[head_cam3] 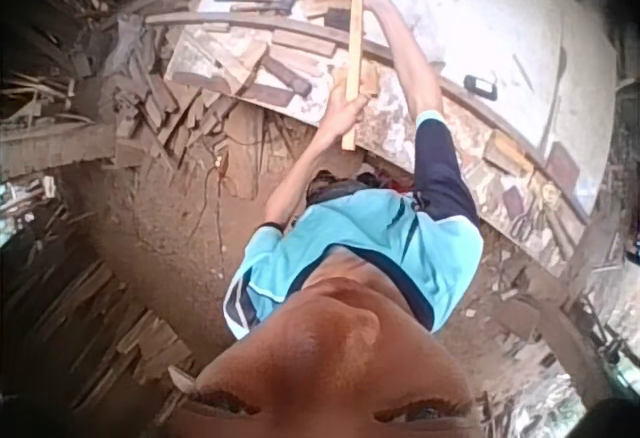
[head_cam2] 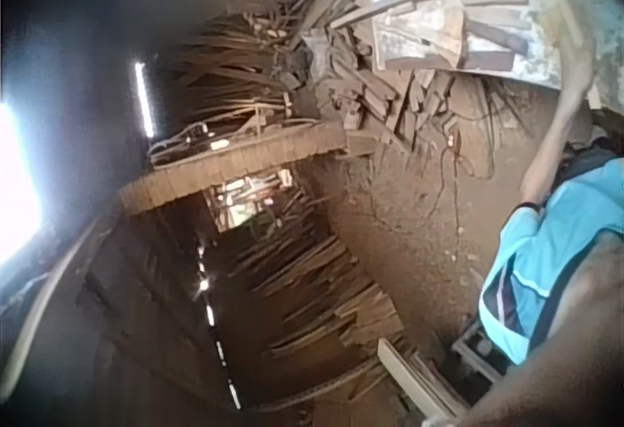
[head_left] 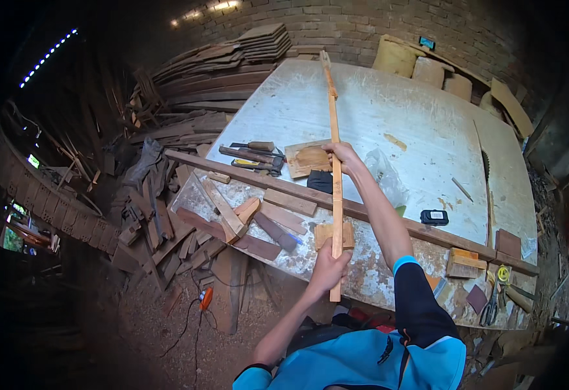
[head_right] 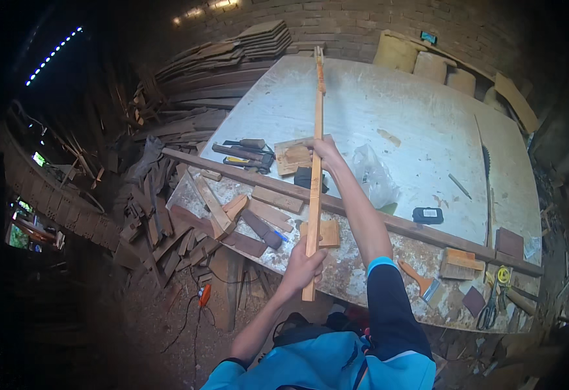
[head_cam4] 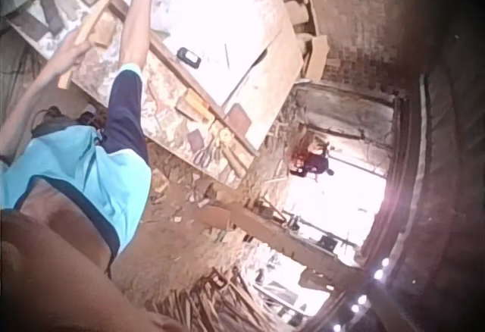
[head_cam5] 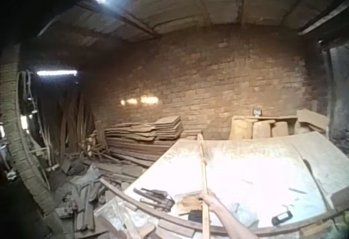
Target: Performing various woodworking steps including measuring, marking, sanding, and assembling small wooden blocks and pieces.
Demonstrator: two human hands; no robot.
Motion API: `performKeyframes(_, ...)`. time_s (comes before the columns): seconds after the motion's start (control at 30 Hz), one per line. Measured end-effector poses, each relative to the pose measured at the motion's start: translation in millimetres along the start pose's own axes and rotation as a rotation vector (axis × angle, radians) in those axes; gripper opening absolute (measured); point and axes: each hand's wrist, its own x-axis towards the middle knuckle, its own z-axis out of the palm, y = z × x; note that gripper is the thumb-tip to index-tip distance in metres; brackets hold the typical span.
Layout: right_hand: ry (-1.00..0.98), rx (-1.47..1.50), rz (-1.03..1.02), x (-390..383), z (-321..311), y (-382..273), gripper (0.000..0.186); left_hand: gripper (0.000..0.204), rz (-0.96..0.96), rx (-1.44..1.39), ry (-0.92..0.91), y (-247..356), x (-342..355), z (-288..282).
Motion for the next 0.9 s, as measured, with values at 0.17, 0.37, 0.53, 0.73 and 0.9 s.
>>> performKeyframes(0.17,-0.057,-0.011,0.066,46.9,-3.4,13.5,0.012,0.029,-0.004,-0.105,0.104,-11.5,46.4,19.8)
performKeyframes(0.37,-0.107,-0.032,0.113,103.4,-0.7,23.2,0.011,0.021,0.070,-0.111,0.147,-22.2,98.9,23.7)
performKeyframes(0.53,-0.117,-0.018,0.109,122.1,13.6,35.5,0.010,0.019,0.058,-0.134,0.202,-19.6,111.1,14.7)
performKeyframes(0.73,-0.111,0.067,0.151,128.7,-6.9,36.8,0.015,0.020,0.025,-0.151,0.205,-12.8,124.8,30.2)
performKeyframes(0.9,-0.137,-0.270,0.082,57.4,-11.8,30.6,0.032,0.023,-0.002,-0.142,0.209,-17.2,138.2,39.7)
